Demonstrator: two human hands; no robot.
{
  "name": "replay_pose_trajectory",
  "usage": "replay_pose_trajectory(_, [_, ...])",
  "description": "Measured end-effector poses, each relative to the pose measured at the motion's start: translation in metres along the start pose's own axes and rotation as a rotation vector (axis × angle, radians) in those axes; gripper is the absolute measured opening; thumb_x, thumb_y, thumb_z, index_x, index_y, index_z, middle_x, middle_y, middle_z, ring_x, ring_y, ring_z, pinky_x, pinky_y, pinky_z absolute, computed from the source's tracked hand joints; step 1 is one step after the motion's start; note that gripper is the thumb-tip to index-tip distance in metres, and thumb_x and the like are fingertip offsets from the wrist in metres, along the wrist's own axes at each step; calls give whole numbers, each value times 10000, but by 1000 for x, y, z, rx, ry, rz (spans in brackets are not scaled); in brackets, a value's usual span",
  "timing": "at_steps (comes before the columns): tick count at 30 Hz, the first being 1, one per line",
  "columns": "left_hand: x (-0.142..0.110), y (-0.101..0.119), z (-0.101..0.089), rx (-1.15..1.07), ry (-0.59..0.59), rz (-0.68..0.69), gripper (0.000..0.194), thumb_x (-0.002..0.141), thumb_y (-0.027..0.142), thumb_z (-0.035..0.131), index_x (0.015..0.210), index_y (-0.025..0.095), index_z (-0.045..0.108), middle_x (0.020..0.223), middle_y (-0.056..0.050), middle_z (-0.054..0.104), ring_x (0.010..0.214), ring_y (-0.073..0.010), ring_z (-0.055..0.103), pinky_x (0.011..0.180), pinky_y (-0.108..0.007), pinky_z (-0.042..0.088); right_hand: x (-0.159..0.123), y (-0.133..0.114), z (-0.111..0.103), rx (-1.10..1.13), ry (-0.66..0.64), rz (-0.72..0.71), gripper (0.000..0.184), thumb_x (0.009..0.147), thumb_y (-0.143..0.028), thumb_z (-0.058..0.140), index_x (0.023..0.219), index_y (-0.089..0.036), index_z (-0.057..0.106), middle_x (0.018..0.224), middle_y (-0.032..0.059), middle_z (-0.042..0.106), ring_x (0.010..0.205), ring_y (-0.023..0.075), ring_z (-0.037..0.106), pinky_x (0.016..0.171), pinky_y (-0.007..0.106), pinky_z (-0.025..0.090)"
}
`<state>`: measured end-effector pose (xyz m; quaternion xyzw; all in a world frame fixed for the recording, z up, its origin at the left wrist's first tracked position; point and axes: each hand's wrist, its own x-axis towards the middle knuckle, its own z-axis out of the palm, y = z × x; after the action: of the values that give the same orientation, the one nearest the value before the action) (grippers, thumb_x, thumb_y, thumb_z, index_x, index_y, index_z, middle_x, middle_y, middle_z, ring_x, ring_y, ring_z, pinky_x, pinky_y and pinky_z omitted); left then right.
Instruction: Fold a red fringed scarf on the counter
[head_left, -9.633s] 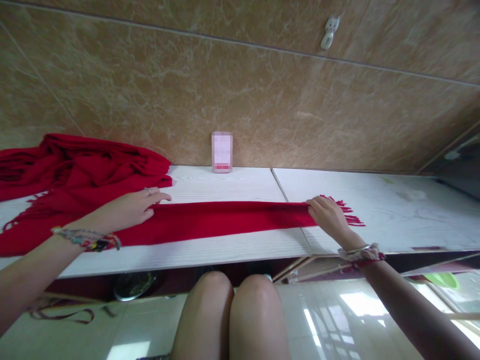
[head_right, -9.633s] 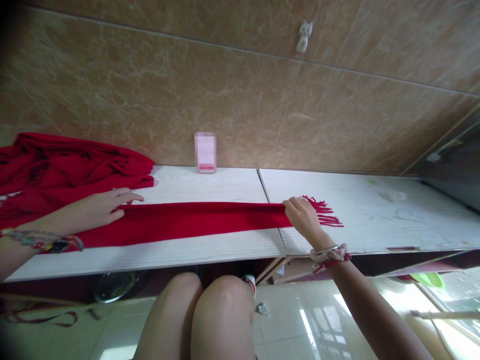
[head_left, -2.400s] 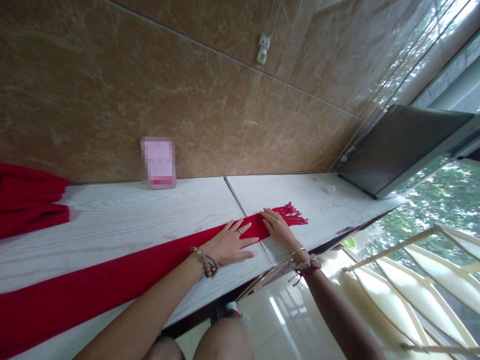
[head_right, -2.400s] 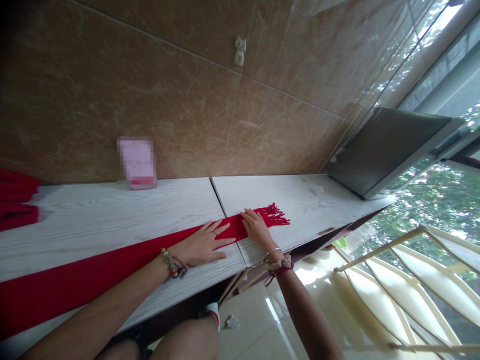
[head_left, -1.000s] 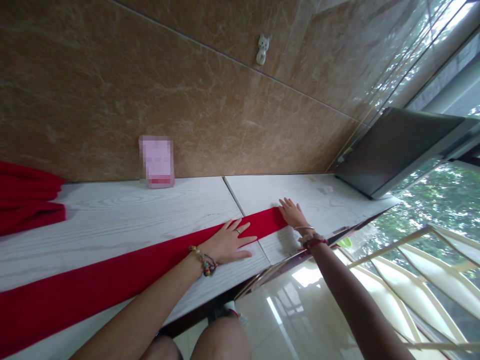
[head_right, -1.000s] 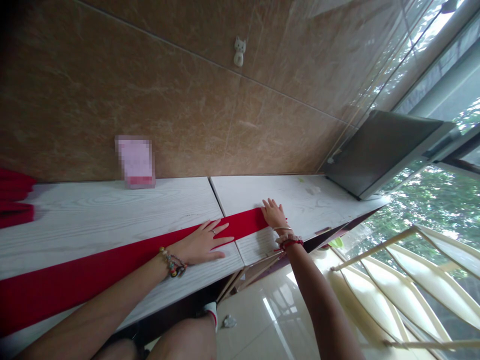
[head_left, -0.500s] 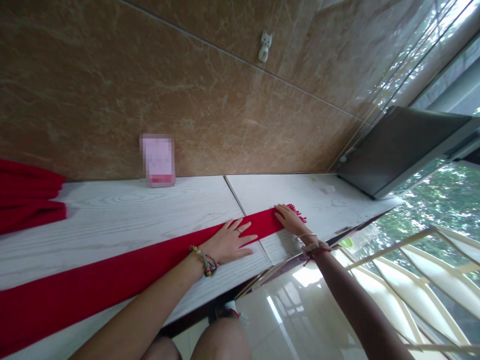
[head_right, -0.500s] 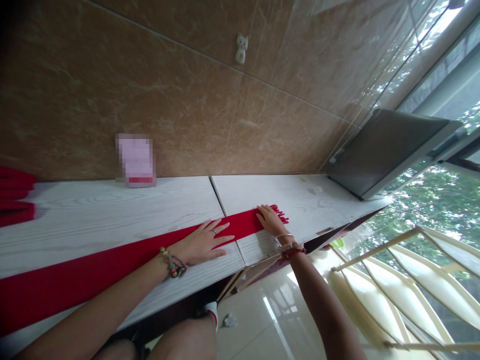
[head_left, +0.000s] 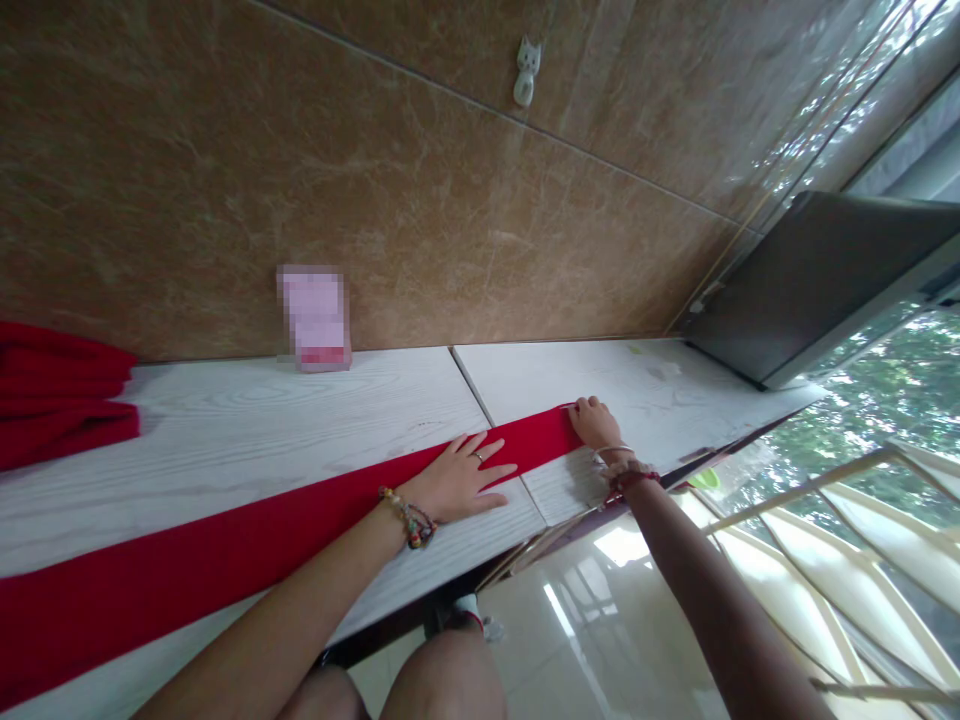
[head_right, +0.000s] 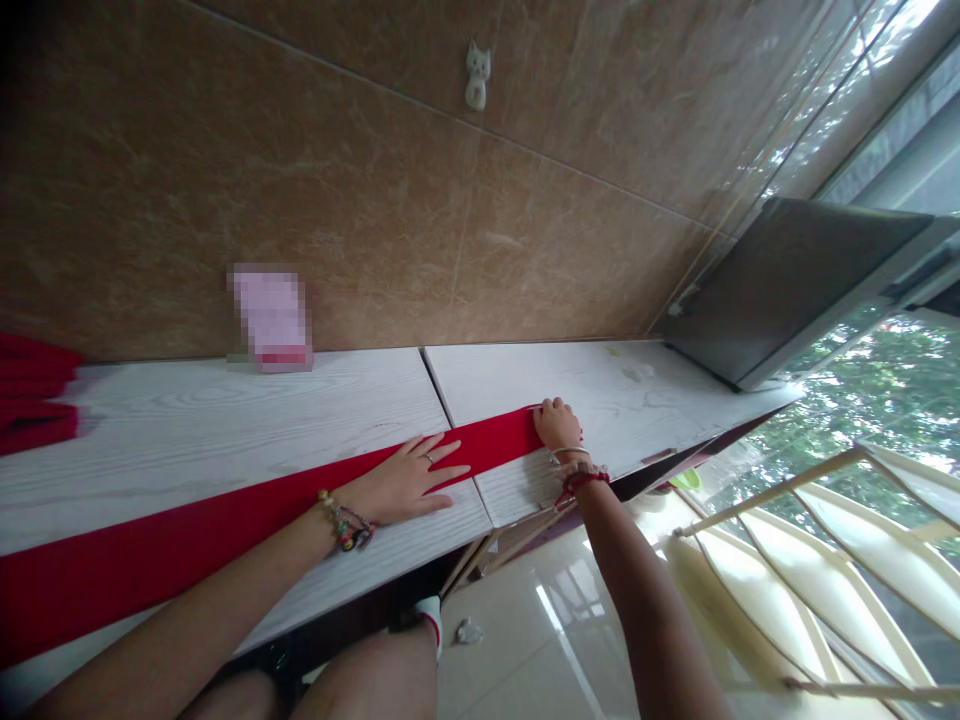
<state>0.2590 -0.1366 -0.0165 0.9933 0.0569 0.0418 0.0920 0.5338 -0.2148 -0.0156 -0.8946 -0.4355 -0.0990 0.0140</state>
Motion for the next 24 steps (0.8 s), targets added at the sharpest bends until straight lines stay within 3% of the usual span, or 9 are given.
replay_pose_trajectory(4, [0, -1, 1, -1, 5, -1, 544, 857, 582, 302, 1315, 302, 391, 1444, -74, 282, 1329, -301, 178, 1044, -472, 165, 11, 18, -9, 1, -21, 121, 316, 901, -255, 339, 995, -101, 599, 983, 169, 588, 932, 240, 568, 745, 316, 419])
replay_pose_trajectory(7, [1, 0, 1, -10, 3, 0, 538, 858, 581, 301, 1313, 308, 392, 1444, -71, 285, 1327, -304, 184, 1042, -481, 174, 11, 14, -16, 18, 17, 118, 328, 908, -267, 317, 1029, -120, 585, 1017, 148, 580, 938, 217, 554, 759, 289, 405])
replay_pose_trajectory(14, [1, 0, 0, 1, -2, -6, 542, 858, 582, 298, 1315, 305, 390, 1443, -81, 282, 1329, -305, 176, 1043, -479, 172, -16, -19, -5, 80, 58, -238, 221, 881, -208, 394, 921, -121, 594, 925, 114, 605, 895, 188, 533, 783, 259, 370])
replay_pose_trajectory(18, [1, 0, 1, 2, 4, -2, 538, 859, 582, 293, 1315, 312, 387, 1444, -73, 284, 1330, -295, 178, 1045, -477, 171, -13, -15, 0, 14, 24, -132, 229, 884, -188, 373, 952, -128, 584, 974, 123, 598, 919, 199, 539, 764, 267, 374])
replay_pose_trajectory(24, [1, -1, 3, 4, 10, 1, 538, 857, 587, 291, 1318, 323, 377, 1443, -63, 288, 1327, -292, 188, 1041, -479, 178, 6, 22, -6, 2, 27, 16, 254, 874, -173, 368, 937, -125, 609, 929, 133, 607, 849, 206, 575, 703, 281, 399])
